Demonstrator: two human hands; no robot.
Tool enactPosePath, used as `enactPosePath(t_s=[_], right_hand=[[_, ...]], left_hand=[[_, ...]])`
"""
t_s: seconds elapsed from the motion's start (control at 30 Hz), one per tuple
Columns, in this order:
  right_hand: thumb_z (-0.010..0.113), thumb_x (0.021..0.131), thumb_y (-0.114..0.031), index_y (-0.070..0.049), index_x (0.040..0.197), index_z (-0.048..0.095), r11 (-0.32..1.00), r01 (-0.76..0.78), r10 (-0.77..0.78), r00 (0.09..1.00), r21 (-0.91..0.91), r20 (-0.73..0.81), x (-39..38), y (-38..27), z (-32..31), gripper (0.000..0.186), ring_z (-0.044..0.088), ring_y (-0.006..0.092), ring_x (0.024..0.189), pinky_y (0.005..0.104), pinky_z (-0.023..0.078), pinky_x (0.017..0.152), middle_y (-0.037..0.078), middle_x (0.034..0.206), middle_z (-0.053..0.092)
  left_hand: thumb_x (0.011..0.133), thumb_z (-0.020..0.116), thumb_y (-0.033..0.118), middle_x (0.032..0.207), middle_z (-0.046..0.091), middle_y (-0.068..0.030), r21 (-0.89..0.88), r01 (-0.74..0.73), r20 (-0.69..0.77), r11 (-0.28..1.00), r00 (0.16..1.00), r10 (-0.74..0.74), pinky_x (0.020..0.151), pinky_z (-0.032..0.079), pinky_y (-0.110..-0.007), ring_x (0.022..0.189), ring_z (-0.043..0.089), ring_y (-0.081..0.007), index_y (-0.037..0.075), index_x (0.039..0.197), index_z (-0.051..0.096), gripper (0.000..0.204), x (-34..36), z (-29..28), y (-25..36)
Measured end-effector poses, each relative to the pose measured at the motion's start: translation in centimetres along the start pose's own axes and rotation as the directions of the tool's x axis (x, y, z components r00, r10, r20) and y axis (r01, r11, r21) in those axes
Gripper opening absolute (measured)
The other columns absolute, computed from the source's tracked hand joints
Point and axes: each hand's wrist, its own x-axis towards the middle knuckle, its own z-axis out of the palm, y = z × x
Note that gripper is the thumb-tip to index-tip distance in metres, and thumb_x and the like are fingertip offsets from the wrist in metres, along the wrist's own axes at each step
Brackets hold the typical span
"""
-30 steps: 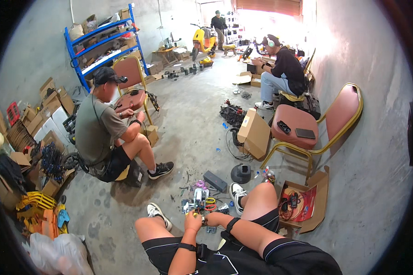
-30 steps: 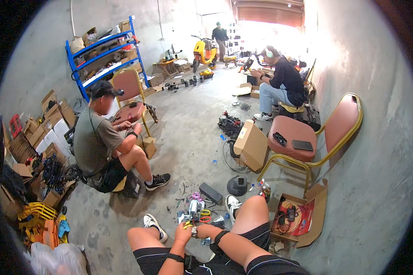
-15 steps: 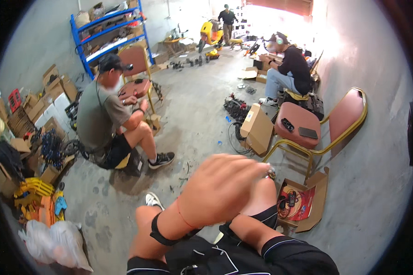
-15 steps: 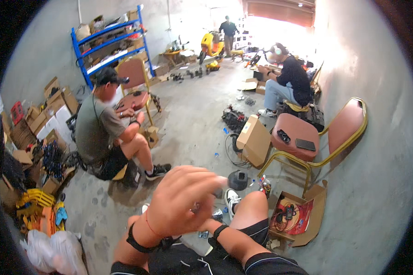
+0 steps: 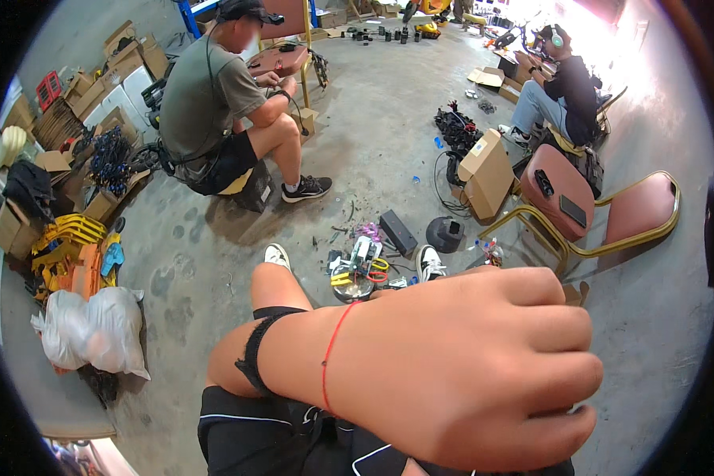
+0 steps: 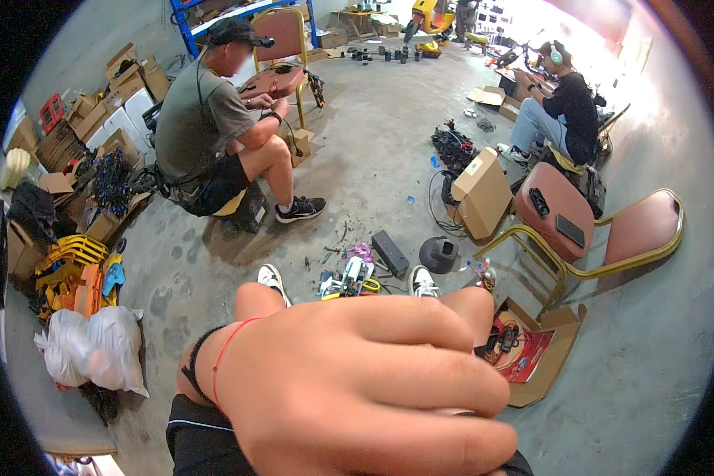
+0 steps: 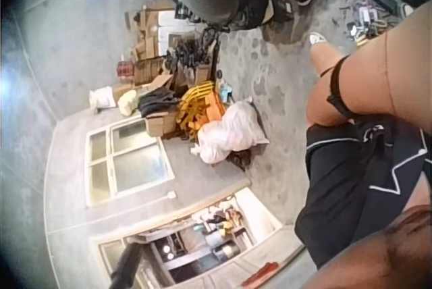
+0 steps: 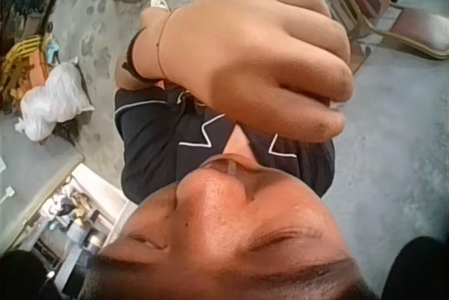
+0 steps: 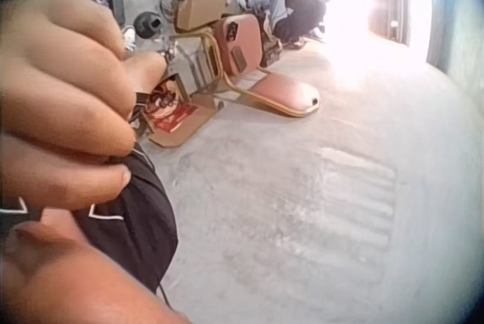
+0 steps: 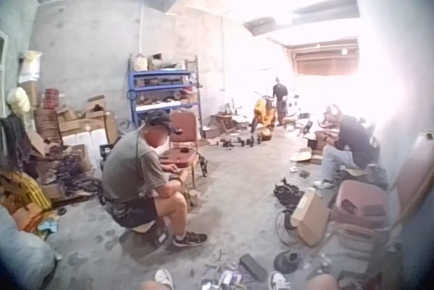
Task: Inspect and manipulate a circuit board assembly with a heat sink and wiring.
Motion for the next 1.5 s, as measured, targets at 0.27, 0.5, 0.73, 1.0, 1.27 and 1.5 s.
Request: enactPosePath(t_s=[0.27, 0.5, 0.73, 1.0, 1.27, 1.5], right_hand=[[0.060, 0.087, -0.032, -0.008, 0.113, 0.071, 1.000, -0.017, 0.017, 1.000, 0.004, 0.004, -0.3, 0.2, -0.3, 0.037, 0.066, 0.0392, 0.105, 0.0468, 0.051, 0.092, 0.020, 0.110, 0.071], [0.060, 0.088, -0.033, -0.008, 0.115, 0.071, 1.000, -0.028, 0.028, 1.000, 0.014, -0.003, -0.9, 0.6, -0.6, 0.038, 0.066, 0.0392, 0.106, 0.0468, 0.051, 0.093, 0.020, 0.111, 0.071], [0.060, 0.089, -0.035, -0.009, 0.116, 0.071, 1.000, -0.015, 0.015, 1.000, 0.010, 0.007, 0.3, 1.2, 0.2, 0.039, 0.066, 0.0392, 0.107, 0.0467, 0.051, 0.093, 0.020, 0.113, 0.071], [0.063, 0.087, -0.033, -0.003, 0.114, 0.069, 0.996, 0.087, -0.086, 0.996, 0.022, -0.022, 1.7, 2.4, 2.1, 0.040, 0.066, 0.0414, 0.105, 0.0462, 0.052, 0.091, 0.022, 0.111, 0.070], [0.062, 0.090, -0.034, -0.001, 0.116, 0.070, 0.997, -0.009, 0.021, 0.986, -0.070, 0.166, 1.6, 2.8, 2.0, 0.043, 0.066, 0.0394, 0.107, 0.0438, 0.052, 0.093, 0.023, 0.113, 0.070], [0.065, 0.087, -0.031, 0.003, 0.115, 0.070, 0.921, -0.380, 0.388, 0.863, -0.089, 0.324, 1.8, 4.0, 2.3, 0.044, 0.069, 0.0324, 0.105, 0.0409, 0.052, 0.090, 0.023, 0.109, 0.072]], left_hand=[[0.082, 0.064, 0.018, 0.098, 0.064, -0.0007, 0.270, 0.183, 0.245, 0.945, 0.936, -0.251, 0.077, 0.050, -0.033, 0.091, 0.065, -0.0195, 0.012, 0.103, 0.065, 0.022, -2.3, -3.3, -2.9], [0.080, 0.066, 0.015, 0.099, 0.065, 0.0000, 0.297, 0.224, 0.237, 0.928, 0.924, -0.298, 0.079, 0.050, -0.034, 0.091, 0.066, -0.0205, 0.013, 0.106, 0.065, 0.026, -2.4, -4.0, -2.8], [0.075, 0.073, 0.010, 0.089, 0.071, -0.0086, 0.184, 0.331, 0.092, 0.925, 0.932, -0.351, 0.066, 0.053, -0.034, 0.075, 0.068, -0.0240, 0.007, 0.093, 0.075, 0.019, -1.8, -5.6, 0.2], [0.077, 0.072, 0.018, 0.084, 0.071, -0.0044, 0.688, 0.172, 0.179, 0.705, 0.901, -0.395, 0.068, 0.048, -0.034, 0.071, 0.065, -0.0201, 0.013, 0.087, 0.073, 0.011, -3.3, -13.4, 10.3], [0.081, 0.071, 0.026, 0.081, 0.068, -0.0036, 0.698, 0.465, -0.035, 0.545, 0.782, -0.622, 0.067, 0.045, -0.033, 0.069, 0.062, -0.0196, 0.011, 0.083, 0.070, 0.014, -4.8, -19.8, 23.6], [0.080, 0.071, 0.026, 0.081, 0.065, -0.0026, 0.740, 0.565, -0.279, 0.364, 0.751, -0.598, 0.068, 0.045, -0.034, 0.072, 0.060, -0.0200, 0.013, 0.082, 0.066, 0.013, -8.5, -22.1, 28.6]])
